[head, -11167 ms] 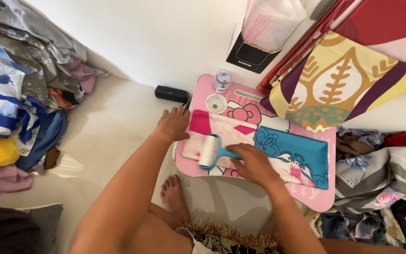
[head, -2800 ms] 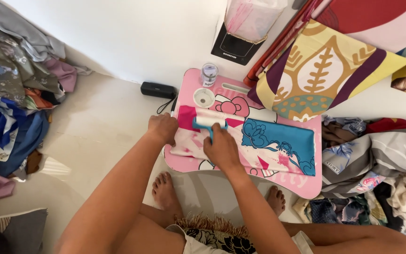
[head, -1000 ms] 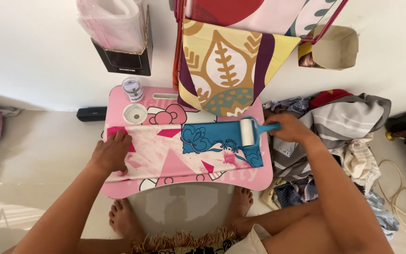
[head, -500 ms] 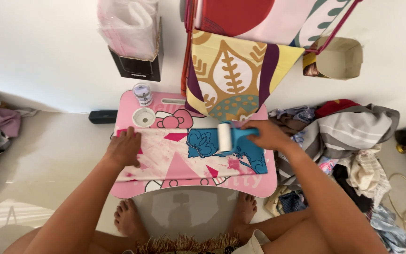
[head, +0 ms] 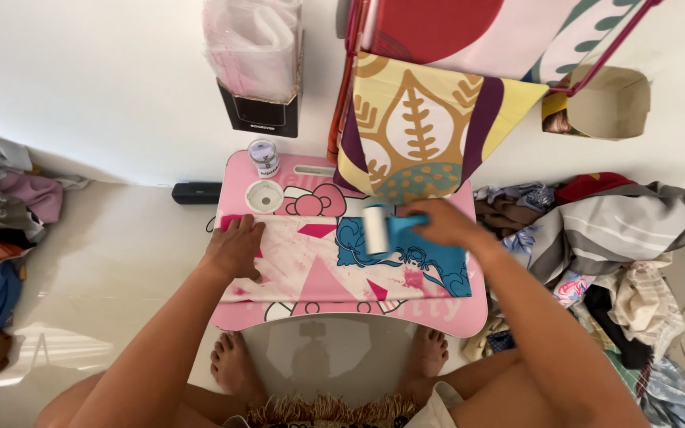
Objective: The person sits on the floor and uses a blue-handled lint roller to roll over a pink and white patterned fabric placed on a Hello Kitty tray. They repeatedly roll the fabric, fold it, and smooth it out with their hands.
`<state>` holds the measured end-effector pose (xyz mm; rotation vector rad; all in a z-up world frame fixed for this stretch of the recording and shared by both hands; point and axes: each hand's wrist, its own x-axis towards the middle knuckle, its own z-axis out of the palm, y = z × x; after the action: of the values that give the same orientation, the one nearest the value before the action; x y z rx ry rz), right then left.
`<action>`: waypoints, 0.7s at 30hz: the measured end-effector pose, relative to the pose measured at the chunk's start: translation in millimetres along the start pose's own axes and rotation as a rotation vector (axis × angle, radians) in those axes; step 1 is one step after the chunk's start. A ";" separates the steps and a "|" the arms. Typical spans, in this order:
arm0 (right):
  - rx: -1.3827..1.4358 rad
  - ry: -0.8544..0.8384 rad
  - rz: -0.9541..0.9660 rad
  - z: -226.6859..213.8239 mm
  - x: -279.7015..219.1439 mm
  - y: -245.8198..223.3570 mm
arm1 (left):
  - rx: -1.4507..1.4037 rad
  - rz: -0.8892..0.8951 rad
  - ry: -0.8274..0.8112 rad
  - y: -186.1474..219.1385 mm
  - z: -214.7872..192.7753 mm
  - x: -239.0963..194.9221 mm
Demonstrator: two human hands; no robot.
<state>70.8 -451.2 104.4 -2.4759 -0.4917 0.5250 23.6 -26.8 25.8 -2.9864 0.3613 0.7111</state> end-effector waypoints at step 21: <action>0.114 0.143 -0.146 65.0 59.2 -82.6 | 0.056 0.013 0.046 -30.7 21.2 9.7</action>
<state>72.5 -331.8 87.3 -2.3268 -0.5639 0.3068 30.0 3.1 2.3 -2.9544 0.3959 0.6231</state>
